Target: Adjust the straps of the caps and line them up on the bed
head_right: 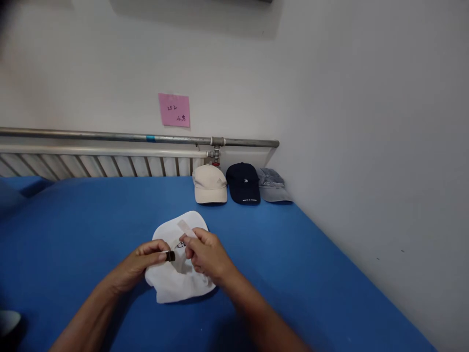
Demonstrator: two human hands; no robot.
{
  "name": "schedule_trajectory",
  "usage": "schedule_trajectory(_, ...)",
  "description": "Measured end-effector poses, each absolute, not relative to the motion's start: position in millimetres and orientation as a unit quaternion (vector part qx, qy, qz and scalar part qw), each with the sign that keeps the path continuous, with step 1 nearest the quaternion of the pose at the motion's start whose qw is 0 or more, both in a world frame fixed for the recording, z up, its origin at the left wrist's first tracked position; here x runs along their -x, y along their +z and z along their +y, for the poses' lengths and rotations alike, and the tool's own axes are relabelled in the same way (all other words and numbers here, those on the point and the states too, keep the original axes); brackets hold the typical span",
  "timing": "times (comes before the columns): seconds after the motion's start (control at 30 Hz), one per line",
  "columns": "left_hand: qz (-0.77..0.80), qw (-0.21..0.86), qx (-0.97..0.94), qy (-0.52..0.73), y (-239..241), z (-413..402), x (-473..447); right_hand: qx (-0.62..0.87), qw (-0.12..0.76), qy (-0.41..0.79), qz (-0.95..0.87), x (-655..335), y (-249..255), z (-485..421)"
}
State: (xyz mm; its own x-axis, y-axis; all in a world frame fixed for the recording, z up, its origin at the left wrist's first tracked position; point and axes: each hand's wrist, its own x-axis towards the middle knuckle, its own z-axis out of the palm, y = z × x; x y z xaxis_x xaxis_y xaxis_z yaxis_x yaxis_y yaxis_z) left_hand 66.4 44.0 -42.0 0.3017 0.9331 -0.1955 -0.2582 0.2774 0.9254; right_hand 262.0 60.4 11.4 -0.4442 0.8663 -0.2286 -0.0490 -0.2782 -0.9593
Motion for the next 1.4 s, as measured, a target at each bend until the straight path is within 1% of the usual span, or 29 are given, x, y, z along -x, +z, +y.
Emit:
schedule_trajectory(0.07, 0.398, 0.695, -0.418, 0.428, -42, 44, -69, 0.416, 0.308, 0.735, -0.438, -257, -8, 64)
schedule_trajectory(0.13, 0.395, 0.698, -0.426, 0.418, -42, 45, -72, 0.402, 0.278, 0.767, -0.416, -257, -20, 64)
schedule_trajectory(0.23, 0.388, 0.704, -0.426, 0.414, -43, 46, -76, 0.370, 0.256, 0.801, -0.395, -260, -25, 61)
schedule_trajectory(0.37, 0.392, 0.707, -0.421, 0.411, -50, 50, -78, 0.358, 0.249, 0.823, -0.363, -261, -27, 64)
schedule_trajectory(0.43, 0.401, 0.703, -0.420, 0.409, -55, 53, -79, 0.361, 0.256, 0.820, -0.363, -259, -29, 65)
schedule_trajectory(0.53, 0.417, 0.704, -0.413, 0.400, -58, 56, -81, 0.371, 0.290, 0.798, -0.377, -255, -34, 65)
schedule_trajectory(0.7, 0.428, 0.711, -0.406, 0.382, -52, 56, -82, 0.390, 0.316, 0.764, -0.406, -252, -39, 61)
schedule_trajectory(0.8, 0.423, 0.720, -0.395, 0.383, -48, 54, -80, 0.410, 0.334, 0.737, -0.421, -253, -36, 61)
schedule_trajectory(0.97, 0.396, 0.734, -0.363, 0.414, -47, 53, -76, 0.407, 0.368, 0.726, -0.415, -260, -25, 63)
schedule_trajectory(1.03, 0.396, 0.728, -0.358, 0.430, -47, 53, -75, 0.387, 0.362, 0.731, -0.429, -263, -23, 63)
schedule_trajectory(1.2, 0.389, 0.725, -0.366, 0.435, -48, 52, -73, 0.353, 0.313, 0.738, -0.483, -265, -27, 61)
schedule_trajectory(1.3, 0.377, 0.725, -0.369, 0.443, -47, 52, -72, 0.351, 0.327, 0.740, -0.472, -264, -29, 61)
schedule_trajectory(1.4, 0.377, 0.728, -0.359, 0.446, -46, 52, -73, 0.359, 0.340, 0.765, -0.414, -264, -27, 64)
